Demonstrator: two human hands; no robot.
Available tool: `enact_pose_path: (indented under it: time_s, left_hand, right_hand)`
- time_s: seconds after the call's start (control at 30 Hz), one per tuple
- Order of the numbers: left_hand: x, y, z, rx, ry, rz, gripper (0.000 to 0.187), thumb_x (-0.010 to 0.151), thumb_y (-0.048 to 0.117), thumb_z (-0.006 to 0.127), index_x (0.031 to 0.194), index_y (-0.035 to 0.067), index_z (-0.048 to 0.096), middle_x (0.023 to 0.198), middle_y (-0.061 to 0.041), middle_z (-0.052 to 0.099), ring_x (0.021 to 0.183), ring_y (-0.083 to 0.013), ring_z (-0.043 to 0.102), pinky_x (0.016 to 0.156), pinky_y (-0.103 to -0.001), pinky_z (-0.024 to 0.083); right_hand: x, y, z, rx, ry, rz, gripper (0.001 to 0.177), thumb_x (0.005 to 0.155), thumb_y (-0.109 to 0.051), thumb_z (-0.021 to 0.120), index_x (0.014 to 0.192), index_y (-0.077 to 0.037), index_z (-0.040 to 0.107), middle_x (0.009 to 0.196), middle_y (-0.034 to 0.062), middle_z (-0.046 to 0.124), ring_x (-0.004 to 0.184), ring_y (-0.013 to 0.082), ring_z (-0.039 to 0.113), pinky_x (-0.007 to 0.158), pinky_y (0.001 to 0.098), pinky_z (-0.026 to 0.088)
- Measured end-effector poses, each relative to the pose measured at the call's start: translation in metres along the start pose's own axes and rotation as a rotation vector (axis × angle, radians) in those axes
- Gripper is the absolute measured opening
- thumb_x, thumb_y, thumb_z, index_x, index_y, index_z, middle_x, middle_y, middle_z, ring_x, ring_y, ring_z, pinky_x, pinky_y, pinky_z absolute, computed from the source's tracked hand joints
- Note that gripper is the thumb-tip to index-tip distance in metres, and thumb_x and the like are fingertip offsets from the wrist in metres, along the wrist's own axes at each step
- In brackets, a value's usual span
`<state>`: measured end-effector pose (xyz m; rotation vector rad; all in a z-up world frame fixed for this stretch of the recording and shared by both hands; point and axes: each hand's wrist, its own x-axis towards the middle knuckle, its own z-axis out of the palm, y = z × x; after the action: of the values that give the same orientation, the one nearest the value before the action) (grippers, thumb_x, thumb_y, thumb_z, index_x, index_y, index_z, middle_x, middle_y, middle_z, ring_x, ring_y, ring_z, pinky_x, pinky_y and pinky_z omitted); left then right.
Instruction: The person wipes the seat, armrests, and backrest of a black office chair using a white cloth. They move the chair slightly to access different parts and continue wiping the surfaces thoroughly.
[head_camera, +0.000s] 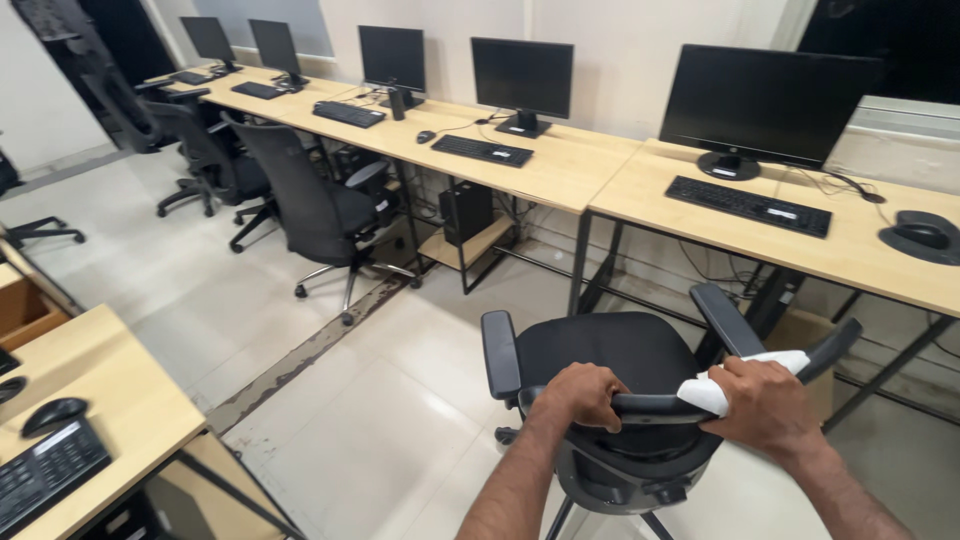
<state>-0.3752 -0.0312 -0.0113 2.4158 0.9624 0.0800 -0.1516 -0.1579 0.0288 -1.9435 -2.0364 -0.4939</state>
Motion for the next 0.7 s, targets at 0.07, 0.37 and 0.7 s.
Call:
enact_pose_path:
  time_s: [0.07, 0.37, 0.7]
  left_hand:
    - [-0.01, -0.011, -0.009, 0.01, -0.01, -0.013, 0.067, 0.057, 0.018, 0.084, 0.123, 0.025, 0.077, 0.106, -0.005, 0.079, 0.097, -0.0227, 0.075, 0.092, -0.036, 0.059]
    - [-0.071, -0.059, -0.055, 0.127, -0.001, -0.147, 0.058, 0.054, 0.026, 0.086, 0.111, 0.022, 0.081, 0.101, -0.006, 0.08, 0.092, -0.0237, 0.076, 0.087, -0.036, 0.06]
    - [-0.139, -0.116, -0.075, 0.258, 0.209, -0.125, 0.041, 0.053, 0.045, 0.084, 0.083, 0.017, 0.082, 0.076, -0.008, 0.077, 0.073, -0.0276, 0.076, 0.076, -0.038, 0.062]
  right_hand:
    - [0.003, -0.015, 0.001, 0.016, 0.032, -0.023, 0.046, 0.054, -0.033, 0.095, 0.092, -0.014, 0.076, 0.081, 0.0038, 0.07, 0.075, 0.027, 0.073, 0.075, 0.0435, 0.059]
    - [0.028, -0.086, 0.006, 0.084, -0.007, -0.128, 0.045, 0.054, -0.036, 0.093, 0.084, -0.013, 0.07, 0.078, 0.0044, 0.067, 0.069, 0.0274, 0.072, 0.067, 0.0427, 0.059]
    - [0.03, -0.101, -0.011, 0.22, -0.098, -0.18, 0.064, 0.052, -0.058, 0.097, 0.095, -0.018, 0.074, 0.086, 0.0034, 0.067, 0.073, 0.0254, 0.072, 0.066, 0.0421, 0.058]
